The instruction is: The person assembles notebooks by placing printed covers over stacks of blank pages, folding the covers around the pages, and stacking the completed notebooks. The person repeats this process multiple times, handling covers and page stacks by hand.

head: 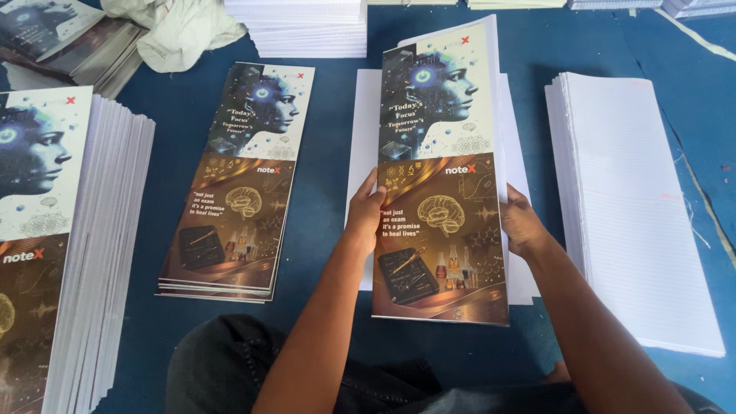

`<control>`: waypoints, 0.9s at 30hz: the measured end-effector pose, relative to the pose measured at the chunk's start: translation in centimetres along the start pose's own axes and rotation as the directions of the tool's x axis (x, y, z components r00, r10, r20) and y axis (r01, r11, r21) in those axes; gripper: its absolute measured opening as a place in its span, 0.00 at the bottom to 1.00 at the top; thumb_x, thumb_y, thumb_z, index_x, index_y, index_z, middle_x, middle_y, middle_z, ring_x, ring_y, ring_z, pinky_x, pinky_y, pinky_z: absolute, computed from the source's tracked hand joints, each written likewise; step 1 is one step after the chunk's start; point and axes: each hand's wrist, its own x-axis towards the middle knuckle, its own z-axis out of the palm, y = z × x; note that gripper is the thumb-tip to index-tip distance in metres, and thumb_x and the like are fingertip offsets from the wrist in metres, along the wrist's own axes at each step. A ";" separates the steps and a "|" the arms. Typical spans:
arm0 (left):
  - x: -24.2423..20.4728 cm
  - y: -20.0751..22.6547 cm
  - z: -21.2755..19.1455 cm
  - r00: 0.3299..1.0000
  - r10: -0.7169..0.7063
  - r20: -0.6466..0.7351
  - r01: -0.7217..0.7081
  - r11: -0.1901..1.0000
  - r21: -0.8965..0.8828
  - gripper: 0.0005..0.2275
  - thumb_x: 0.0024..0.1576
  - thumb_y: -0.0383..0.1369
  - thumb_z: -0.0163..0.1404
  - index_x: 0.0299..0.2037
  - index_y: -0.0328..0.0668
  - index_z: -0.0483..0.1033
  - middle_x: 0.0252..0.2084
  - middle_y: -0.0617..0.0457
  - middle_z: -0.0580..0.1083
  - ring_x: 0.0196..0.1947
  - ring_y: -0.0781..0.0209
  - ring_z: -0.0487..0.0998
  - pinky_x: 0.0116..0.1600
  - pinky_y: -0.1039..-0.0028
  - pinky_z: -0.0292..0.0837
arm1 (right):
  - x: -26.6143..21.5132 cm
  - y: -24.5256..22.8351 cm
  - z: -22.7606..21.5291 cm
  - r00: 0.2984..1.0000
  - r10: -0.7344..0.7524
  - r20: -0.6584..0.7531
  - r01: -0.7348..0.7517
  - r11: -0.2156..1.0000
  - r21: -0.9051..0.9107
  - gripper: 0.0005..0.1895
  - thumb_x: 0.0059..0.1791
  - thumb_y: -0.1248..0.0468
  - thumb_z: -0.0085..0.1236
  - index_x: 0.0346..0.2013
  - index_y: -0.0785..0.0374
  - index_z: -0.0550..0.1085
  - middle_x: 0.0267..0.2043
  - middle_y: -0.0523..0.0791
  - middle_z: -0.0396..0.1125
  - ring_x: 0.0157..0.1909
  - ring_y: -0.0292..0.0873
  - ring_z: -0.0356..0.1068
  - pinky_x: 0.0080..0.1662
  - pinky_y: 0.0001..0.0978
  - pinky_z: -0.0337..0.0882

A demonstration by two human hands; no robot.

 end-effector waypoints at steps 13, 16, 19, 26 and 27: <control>-0.6 1.4 0.9 1.000 -0.024 0.013 0.024 1.000 0.018 0.23 0.65 0.29 0.43 0.72 0.53 0.63 0.39 0.53 0.75 0.32 0.69 0.74 0.40 0.74 0.77 | -0.6 -0.9 0.7 0.999 0.023 0.031 -0.024 0.999 0.040 0.26 0.51 0.69 0.52 0.65 0.56 0.68 0.44 0.48 0.74 0.37 0.38 0.76 0.35 0.32 0.80; -0.8 1.4 1.1 1.000 -0.030 0.002 0.030 0.999 0.034 0.22 0.65 0.29 0.43 0.71 0.54 0.63 0.41 0.54 0.77 0.34 0.69 0.76 0.41 0.76 0.77 | -0.5 -0.6 0.5 0.998 0.020 0.056 -0.026 0.994 0.105 0.22 0.53 0.68 0.53 0.63 0.59 0.69 0.44 0.48 0.74 0.37 0.39 0.77 0.35 0.33 0.80; -0.9 1.4 1.1 0.999 -0.047 -0.001 0.047 0.999 0.011 0.22 0.65 0.29 0.42 0.71 0.55 0.64 0.44 0.55 0.78 0.36 0.70 0.77 0.42 0.76 0.78 | -0.4 -0.4 0.3 0.994 -0.025 0.109 0.011 0.992 0.129 0.21 0.51 0.69 0.54 0.61 0.60 0.70 0.44 0.47 0.73 0.38 0.39 0.77 0.35 0.33 0.81; -0.8 1.1 1.0 0.998 -0.054 0.013 0.053 0.997 0.050 0.23 0.66 0.29 0.41 0.72 0.58 0.63 0.48 0.48 0.76 0.37 0.67 0.75 0.44 0.72 0.78 | -0.4 -0.3 0.4 0.997 -0.023 0.070 0.023 1.000 0.008 0.18 0.49 0.69 0.59 0.54 0.61 0.73 0.40 0.47 0.74 0.33 0.38 0.75 0.31 0.31 0.79; -0.8 1.0 1.1 0.998 -0.068 0.003 0.068 0.996 0.064 0.22 0.66 0.30 0.40 0.72 0.59 0.63 0.49 0.47 0.76 0.38 0.66 0.76 0.44 0.72 0.78 | -0.4 -0.3 0.4 0.998 -0.012 0.065 0.012 1.000 0.004 0.17 0.48 0.69 0.59 0.52 0.62 0.73 0.39 0.48 0.74 0.31 0.39 0.75 0.30 0.31 0.79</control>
